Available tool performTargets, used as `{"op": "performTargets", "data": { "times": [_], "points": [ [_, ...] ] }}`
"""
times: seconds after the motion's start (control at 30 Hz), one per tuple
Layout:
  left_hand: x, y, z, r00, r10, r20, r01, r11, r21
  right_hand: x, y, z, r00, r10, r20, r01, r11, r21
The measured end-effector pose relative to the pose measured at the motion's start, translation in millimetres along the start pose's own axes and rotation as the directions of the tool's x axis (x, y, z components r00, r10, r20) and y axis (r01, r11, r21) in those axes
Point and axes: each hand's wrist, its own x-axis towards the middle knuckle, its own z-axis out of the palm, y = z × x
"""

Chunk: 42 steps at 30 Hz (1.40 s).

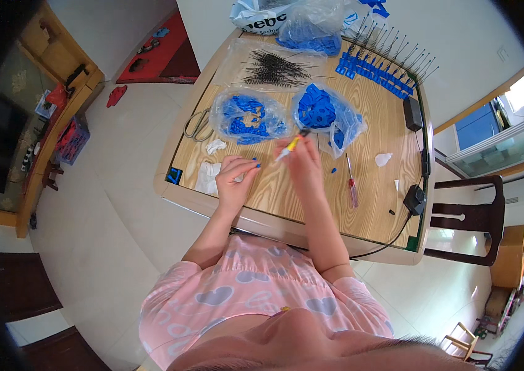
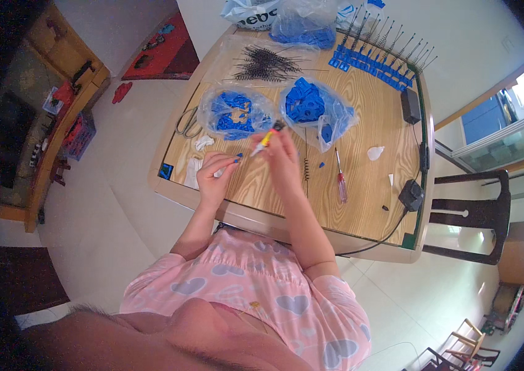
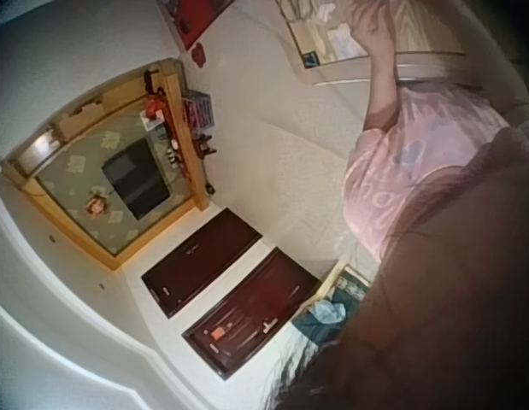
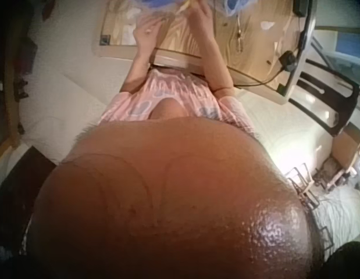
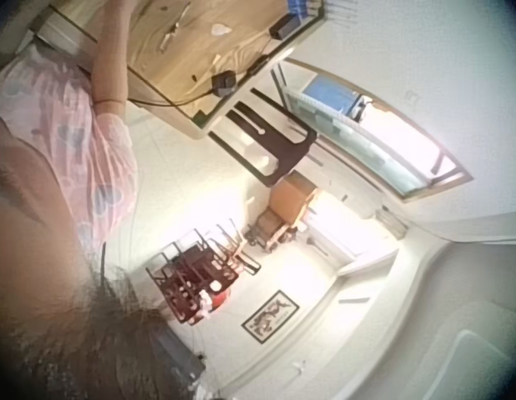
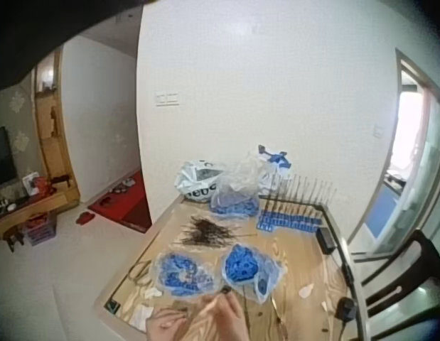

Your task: Manually assemble a spring-like component into a blue plastic housing using glue.

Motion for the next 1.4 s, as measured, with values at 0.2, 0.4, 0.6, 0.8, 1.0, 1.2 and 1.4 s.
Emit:
{"op": "performTargets", "data": {
  "times": [0.2, 0.4, 0.6, 0.8, 1.0, 1.2, 1.4],
  "points": [
    [1, -2, 1, 1.0, 0.01, 0.006, -0.01, 1.0, -0.011, -31, -89, -113, 0.949, -0.294, -0.114, 0.095, 0.61, -0.786],
    [1, -4, 10, 0.998, 0.014, 0.054, -0.009, 0.996, -0.087, -62, -113, -193, 0.89, -0.349, -0.294, -0.366, -0.159, -0.917],
    [3, -5, 12, 0.998, 0.014, 0.069, -0.008, 0.996, -0.088, -65, -102, -203, 0.887, -0.308, -0.345, -0.442, -0.345, -0.828],
    [0, -8, 12, 0.999, 0.014, 0.046, -0.009, 0.995, -0.102, -12, -66, -127, 0.913, -0.24, 0.33, 0.262, -0.275, -0.925],
    [-2, -7, 5, 0.999, -0.018, 0.044, 0.025, 0.985, -0.169, 26, -48, -128, 0.81, 0.134, 0.572, 0.538, -0.559, -0.631],
    [-8, -13, 0, 0.999, -0.041, 0.031, 0.047, 0.98, -0.195, 27, -51, -128, 0.72, 0.187, 0.668, 0.661, -0.479, -0.578],
    [-10, -17, -3, 0.998, -0.06, 0.009, 0.06, 0.973, -0.224, 27, -45, -123, 0.694, 0.181, 0.697, 0.686, -0.461, -0.563]
  ]
}}
